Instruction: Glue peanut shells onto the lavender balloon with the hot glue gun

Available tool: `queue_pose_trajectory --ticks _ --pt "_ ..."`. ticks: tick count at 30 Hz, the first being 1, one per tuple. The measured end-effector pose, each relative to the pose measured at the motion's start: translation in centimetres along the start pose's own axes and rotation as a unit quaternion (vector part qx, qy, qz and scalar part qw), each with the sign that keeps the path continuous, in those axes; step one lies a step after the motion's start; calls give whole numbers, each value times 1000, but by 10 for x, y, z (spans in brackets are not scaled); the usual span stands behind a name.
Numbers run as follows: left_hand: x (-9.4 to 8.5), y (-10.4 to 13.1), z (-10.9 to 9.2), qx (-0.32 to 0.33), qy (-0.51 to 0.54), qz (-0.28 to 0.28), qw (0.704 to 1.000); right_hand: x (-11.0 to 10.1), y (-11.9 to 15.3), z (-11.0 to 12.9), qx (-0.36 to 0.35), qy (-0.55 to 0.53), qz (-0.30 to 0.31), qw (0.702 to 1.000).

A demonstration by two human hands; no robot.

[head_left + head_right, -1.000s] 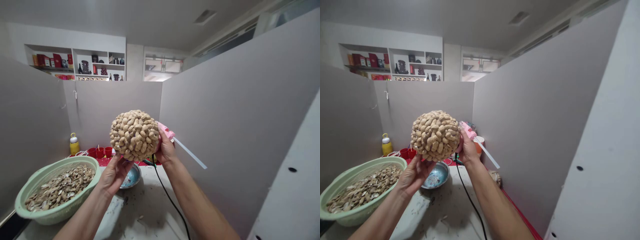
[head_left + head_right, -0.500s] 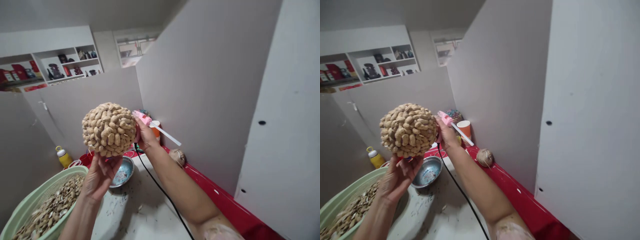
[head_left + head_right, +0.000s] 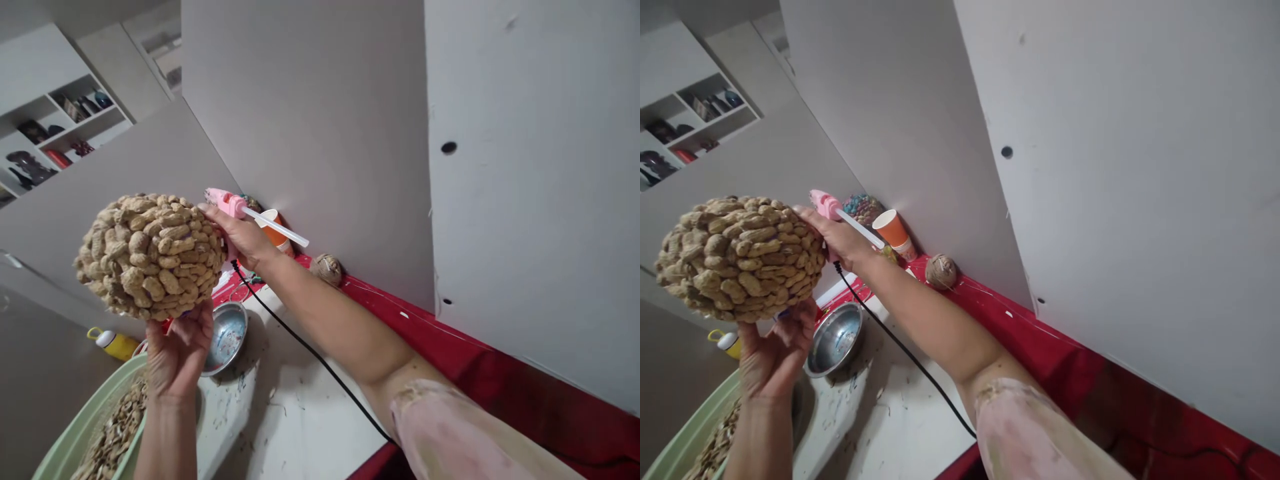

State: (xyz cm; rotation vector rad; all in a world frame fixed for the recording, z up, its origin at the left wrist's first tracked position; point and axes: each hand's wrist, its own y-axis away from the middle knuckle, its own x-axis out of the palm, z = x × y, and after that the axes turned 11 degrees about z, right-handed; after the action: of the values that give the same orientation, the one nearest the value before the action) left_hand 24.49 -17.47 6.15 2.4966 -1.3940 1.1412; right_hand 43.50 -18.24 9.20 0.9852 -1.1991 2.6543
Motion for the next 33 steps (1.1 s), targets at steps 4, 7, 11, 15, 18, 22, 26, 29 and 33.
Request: queue_pose_trajectory --ticks 4,7,11,15,18,22,26,29,33 --pt "0 -1 5 12 1 26 1000 9 7 14 8 20 17 1000" --pt "-4 -1 8 30 -1 34 999 14 11 18 5 22 19 1000" --pt "-11 1 10 63 -15 41 997 16 12 15 -8 14 17 1000" --pt "-12 4 9 70 -33 30 997 18 13 10 7 16 0 1000" --pt "-13 5 5 77 -34 27 996 17 12 8 28 21 -38 999" --pt "-23 5 -5 91 -21 25 995 8 8 9 13 21 -73 997" --pt "-35 6 -19 113 -9 33 993 0 7 17 10 14 -90 996" --pt "-46 7 -30 123 0 54 991 -3 6 22 5 8 -107 994" --pt "-63 7 -40 129 2 88 988 -4 6 24 7 2 -127 992"
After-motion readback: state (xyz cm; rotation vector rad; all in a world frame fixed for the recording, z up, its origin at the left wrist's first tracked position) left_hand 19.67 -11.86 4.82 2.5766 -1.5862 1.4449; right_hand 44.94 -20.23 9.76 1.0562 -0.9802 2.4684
